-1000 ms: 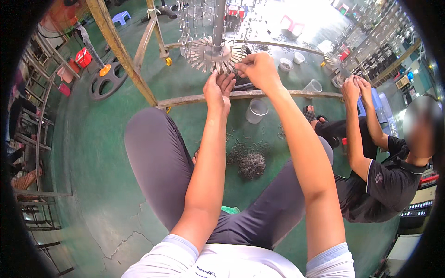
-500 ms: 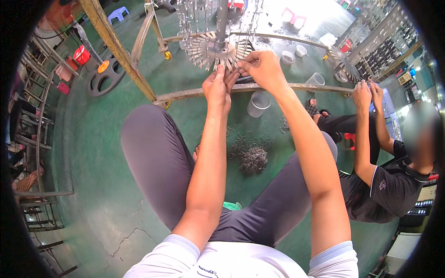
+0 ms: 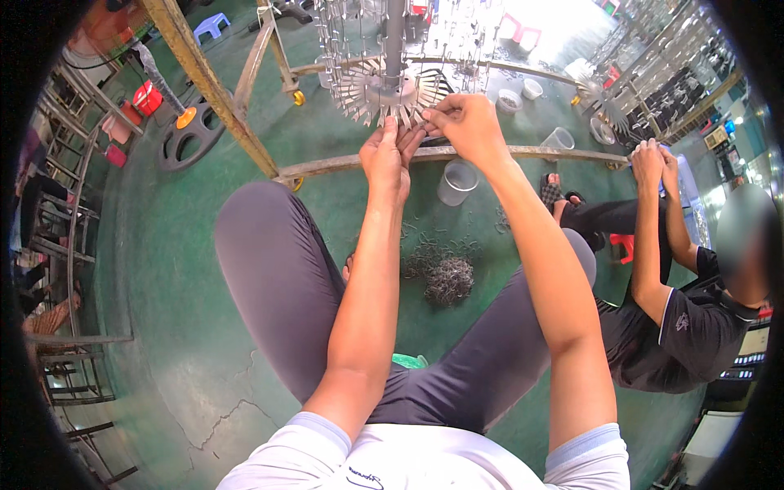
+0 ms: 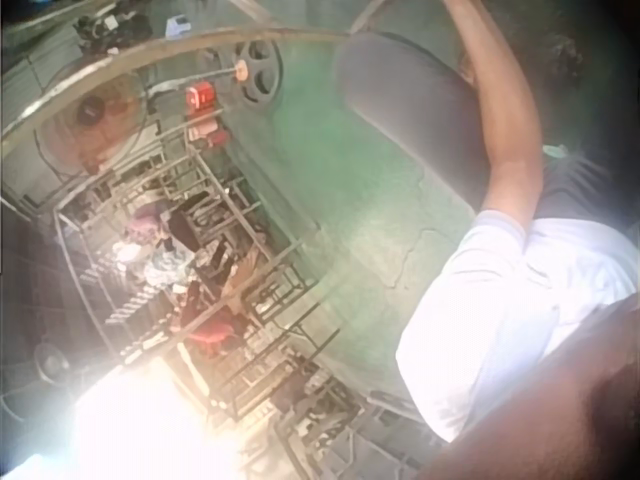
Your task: The person attaches small metal hooks onto the slotted disc of a metal rack by hand, repeatedly picking up the hooks and fitting them into the slots.
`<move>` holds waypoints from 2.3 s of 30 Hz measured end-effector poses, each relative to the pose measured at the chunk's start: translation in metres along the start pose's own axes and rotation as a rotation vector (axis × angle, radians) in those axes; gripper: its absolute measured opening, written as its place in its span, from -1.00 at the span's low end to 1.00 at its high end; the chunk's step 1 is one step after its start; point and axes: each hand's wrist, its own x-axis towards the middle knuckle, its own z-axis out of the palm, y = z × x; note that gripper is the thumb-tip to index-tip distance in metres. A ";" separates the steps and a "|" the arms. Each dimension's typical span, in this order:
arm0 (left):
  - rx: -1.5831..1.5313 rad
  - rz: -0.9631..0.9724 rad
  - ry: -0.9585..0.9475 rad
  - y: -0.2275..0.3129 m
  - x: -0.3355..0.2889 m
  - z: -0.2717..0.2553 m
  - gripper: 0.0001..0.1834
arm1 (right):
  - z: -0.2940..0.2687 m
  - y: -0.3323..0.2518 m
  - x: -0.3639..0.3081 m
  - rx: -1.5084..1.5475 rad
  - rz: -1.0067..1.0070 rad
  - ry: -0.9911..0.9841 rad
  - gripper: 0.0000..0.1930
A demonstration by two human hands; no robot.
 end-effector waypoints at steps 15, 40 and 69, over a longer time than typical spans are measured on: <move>0.123 -0.076 0.046 -0.003 -0.015 0.011 -0.68 | 0.005 -0.019 -0.013 -0.313 -0.103 0.093 -0.78; 0.320 -0.075 0.134 0.007 -0.045 0.021 -0.78 | 0.004 -0.029 -0.065 -0.071 -0.096 0.171 -0.83; 0.648 0.246 -0.314 0.038 -0.063 0.016 -0.71 | 0.029 -0.027 -0.088 0.081 -0.031 0.340 -0.84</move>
